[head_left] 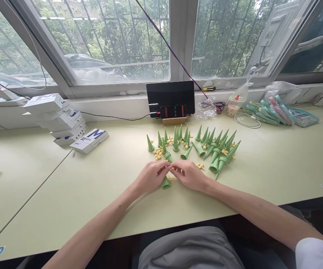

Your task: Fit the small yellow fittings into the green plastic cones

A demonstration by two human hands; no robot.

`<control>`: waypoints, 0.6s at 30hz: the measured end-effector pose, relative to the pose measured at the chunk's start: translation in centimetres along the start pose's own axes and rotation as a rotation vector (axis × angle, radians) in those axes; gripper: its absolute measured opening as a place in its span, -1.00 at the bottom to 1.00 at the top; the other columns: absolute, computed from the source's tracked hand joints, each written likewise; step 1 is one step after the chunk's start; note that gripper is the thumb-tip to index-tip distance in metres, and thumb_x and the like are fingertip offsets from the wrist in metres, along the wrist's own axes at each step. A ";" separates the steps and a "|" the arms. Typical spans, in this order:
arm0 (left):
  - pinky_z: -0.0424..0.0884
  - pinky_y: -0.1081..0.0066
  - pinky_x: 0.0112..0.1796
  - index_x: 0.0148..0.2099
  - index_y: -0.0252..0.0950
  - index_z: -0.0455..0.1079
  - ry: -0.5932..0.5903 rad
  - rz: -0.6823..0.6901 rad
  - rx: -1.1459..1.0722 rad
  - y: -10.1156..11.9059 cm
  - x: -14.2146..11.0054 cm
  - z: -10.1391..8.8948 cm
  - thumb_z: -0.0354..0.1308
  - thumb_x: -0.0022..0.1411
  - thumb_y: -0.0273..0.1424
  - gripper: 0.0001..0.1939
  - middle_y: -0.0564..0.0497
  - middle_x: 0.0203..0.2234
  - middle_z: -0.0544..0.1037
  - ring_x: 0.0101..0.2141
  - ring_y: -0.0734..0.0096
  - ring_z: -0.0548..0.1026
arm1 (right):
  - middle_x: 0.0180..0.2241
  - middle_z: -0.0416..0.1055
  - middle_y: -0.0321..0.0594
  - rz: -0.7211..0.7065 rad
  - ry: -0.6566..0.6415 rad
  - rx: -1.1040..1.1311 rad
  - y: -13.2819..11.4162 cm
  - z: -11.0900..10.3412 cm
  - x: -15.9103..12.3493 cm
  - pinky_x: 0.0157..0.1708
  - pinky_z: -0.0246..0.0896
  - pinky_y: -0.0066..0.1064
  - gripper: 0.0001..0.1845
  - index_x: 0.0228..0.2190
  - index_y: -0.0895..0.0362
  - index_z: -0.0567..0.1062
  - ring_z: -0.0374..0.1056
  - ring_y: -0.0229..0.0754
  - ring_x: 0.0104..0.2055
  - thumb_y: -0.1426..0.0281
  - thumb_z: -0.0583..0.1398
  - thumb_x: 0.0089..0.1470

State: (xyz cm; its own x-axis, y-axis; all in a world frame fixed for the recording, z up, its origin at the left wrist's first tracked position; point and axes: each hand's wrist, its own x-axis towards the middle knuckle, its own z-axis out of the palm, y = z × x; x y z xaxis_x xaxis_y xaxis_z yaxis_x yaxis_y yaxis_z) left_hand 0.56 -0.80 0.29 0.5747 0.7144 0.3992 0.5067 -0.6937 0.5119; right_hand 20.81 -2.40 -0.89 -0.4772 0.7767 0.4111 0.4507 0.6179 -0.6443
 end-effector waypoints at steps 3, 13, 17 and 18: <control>0.27 0.50 -0.45 -0.31 -0.31 0.45 -0.002 0.002 -0.007 0.0 0.0 0.0 0.00 0.43 -0.38 -0.73 0.05 -0.52 0.50 -0.53 0.52 0.37 | -0.35 0.50 -0.18 0.005 -0.013 0.004 -0.1 -0.1 0.0 -0.38 0.20 -0.42 -0.85 -0.24 0.16 0.51 0.33 -0.21 -0.37 0.46 0.13 0.29; 0.26 0.50 -0.44 -0.31 -0.31 0.44 -0.014 0.003 0.007 -0.2 -0.1 0.1 0.01 0.43 -0.38 -0.73 0.05 -0.51 0.49 -0.51 0.51 0.38 | -0.42 0.44 -0.23 0.008 -0.026 -0.007 -0.1 -0.2 0.0 -0.40 0.16 -0.44 -0.87 -0.32 0.16 0.48 0.27 -0.24 -0.42 0.48 0.13 0.26; 0.28 0.49 -0.44 -0.29 -0.30 0.45 -0.014 0.003 0.012 -0.2 -0.1 0.1 0.02 0.42 -0.39 -0.75 0.05 -0.52 0.49 -0.52 0.51 0.38 | -0.46 0.39 -0.26 0.000 -0.025 -0.015 -0.2 -0.2 0.0 -0.42 0.13 -0.44 -0.88 -0.35 0.16 0.45 0.24 -0.25 -0.43 0.49 0.14 0.25; 0.28 0.49 -0.44 -0.28 -0.30 0.46 -0.009 0.007 0.011 -0.2 -0.1 0.1 0.02 0.42 -0.39 -0.75 0.05 -0.52 0.50 -0.52 0.51 0.38 | -0.47 0.38 -0.27 -0.004 -0.025 -0.017 -0.2 -0.3 0.0 -0.42 0.12 -0.45 -0.88 -0.36 0.16 0.44 0.24 -0.25 -0.44 0.50 0.14 0.24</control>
State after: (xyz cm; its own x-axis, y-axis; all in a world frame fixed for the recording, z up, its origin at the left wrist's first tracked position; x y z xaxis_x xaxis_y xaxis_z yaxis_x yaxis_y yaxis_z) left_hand 0.51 -0.74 0.08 0.5841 0.7089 0.3953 0.5102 -0.6994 0.5005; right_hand 20.90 -2.47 -0.56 -0.4972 0.7713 0.3973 0.4619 0.6229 -0.6314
